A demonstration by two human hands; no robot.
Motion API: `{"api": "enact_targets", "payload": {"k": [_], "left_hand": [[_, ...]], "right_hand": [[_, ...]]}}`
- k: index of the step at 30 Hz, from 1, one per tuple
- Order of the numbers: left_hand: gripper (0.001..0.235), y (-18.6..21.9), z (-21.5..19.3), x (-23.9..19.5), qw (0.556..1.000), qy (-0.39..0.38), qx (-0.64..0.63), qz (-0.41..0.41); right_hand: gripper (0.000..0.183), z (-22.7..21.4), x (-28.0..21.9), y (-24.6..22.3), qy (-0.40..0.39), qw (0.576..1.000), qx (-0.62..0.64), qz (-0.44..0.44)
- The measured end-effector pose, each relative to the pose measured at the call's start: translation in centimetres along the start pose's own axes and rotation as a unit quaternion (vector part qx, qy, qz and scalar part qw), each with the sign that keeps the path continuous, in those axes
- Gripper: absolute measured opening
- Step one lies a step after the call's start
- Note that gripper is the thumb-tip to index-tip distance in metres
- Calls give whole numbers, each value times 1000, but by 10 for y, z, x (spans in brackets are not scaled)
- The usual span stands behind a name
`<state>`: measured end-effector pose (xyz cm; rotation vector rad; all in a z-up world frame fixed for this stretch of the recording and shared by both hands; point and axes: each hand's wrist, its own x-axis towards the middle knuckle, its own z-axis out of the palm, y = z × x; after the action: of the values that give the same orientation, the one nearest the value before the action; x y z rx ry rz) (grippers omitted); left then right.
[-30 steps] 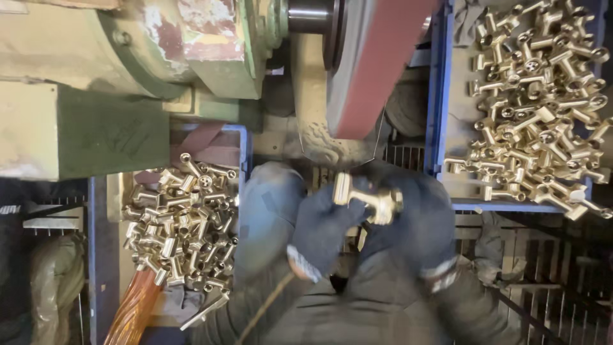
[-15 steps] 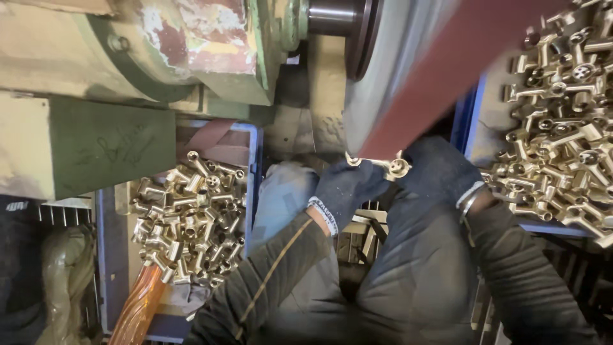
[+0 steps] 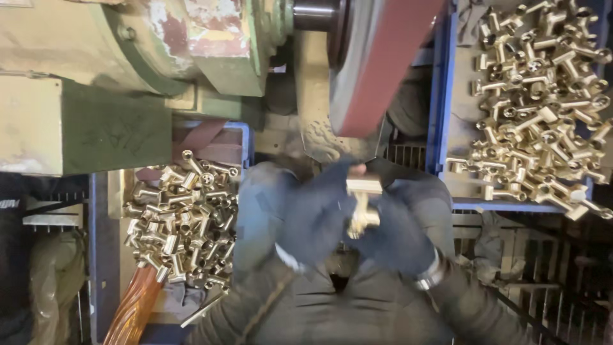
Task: The person holds brass pipe fittings with gloved hands and presses them against a moving belt sander to smooth the surfaces, then places the finished items into a blue bin.
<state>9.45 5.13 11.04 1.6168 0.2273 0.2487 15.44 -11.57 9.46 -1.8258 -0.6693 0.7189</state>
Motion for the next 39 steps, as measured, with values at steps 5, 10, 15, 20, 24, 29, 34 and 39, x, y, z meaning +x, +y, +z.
{"api": "enact_targets", "payload": {"k": [5,10,15,20,24,29,34,39], "left_hand": [[24,-45,-2,42,997,7,0,-73],[22,-98,4,47,989,25,-22,-146],[24,-157,19,47,892,92,-251,-364],[9,-187,12,63,985,-1,163,-59],[12,-152,12,54,962,51,-140,-229],[20,-64,-5,19,997,-19,31,-63],[24,-40,-2,46,991,76,83,-75],[20,-86,2,43,984,67,31,-163]], "right_hand": [[45,-9,53,22,-102,982,153,45],[43,4,60,55,-110,937,317,96],[29,-3,65,79,-77,853,437,276],[27,-12,94,76,-85,902,377,193],[27,-8,78,55,-69,892,364,259],[37,-1,46,32,-90,984,157,7],[32,-7,71,26,-89,991,85,-53],[33,1,72,29,-117,944,282,122]]}}
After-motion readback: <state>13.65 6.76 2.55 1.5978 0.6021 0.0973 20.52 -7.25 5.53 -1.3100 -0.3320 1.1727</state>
